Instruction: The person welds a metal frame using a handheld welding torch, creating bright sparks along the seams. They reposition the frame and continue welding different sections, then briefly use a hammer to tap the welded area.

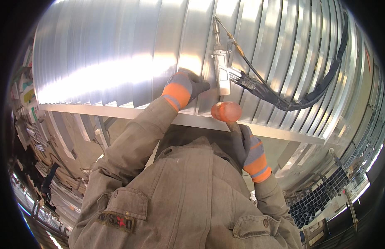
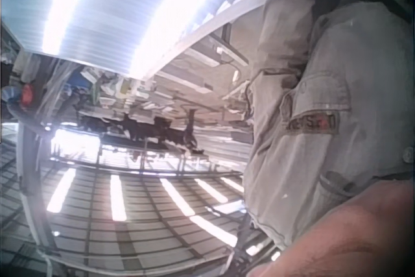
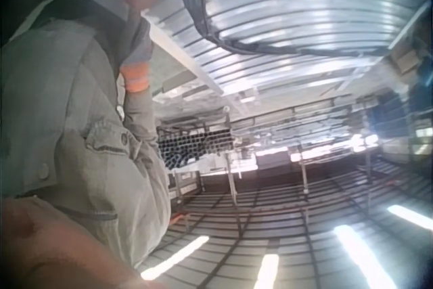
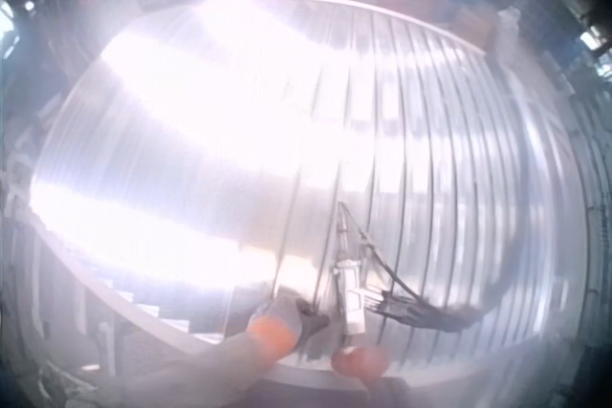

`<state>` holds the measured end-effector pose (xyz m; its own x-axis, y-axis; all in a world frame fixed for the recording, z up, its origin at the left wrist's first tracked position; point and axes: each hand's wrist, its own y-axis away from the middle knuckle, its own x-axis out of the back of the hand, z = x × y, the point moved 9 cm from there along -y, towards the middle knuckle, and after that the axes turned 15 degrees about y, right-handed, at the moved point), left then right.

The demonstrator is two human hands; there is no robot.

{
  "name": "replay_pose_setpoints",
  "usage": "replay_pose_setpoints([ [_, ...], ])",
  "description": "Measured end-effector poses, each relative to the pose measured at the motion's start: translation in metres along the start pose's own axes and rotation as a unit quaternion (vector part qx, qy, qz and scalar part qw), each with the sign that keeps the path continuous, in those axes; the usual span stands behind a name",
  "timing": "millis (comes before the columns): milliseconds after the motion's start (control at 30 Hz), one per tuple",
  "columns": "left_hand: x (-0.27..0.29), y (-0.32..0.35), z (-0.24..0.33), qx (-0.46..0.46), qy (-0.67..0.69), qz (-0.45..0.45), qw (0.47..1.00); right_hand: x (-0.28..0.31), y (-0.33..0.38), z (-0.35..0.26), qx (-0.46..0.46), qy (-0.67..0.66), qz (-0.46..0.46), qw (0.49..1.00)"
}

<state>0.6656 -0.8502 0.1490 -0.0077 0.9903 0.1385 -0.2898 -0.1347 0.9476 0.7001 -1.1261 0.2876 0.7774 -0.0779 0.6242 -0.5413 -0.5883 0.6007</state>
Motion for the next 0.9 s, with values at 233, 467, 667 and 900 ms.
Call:
replay_pose_setpoints([
  [233, -0.002, -0.015, 0.002, -0.024, 0.023, 0.032, 0.999, 0.000, -0.003, -0.006, 0.053, 0.023, 0.035, 0.998],
  [467, -0.004, -0.024, -0.004, -0.060, 0.103, 0.044, 0.992, -0.024, -0.011, -0.012, 0.008, 0.043, -0.068, 0.997],
  [667, -0.003, -0.020, -0.004, -0.061, 0.127, 0.028, 0.990, 0.008, -0.005, -0.033, 0.102, 0.077, 0.041, 0.991],
  [900, 0.012, -0.012, -0.002, -0.046, 0.092, 0.049, 0.994, -0.023, -0.009, -0.004, -0.021, 0.056, -0.073, 0.996],
])
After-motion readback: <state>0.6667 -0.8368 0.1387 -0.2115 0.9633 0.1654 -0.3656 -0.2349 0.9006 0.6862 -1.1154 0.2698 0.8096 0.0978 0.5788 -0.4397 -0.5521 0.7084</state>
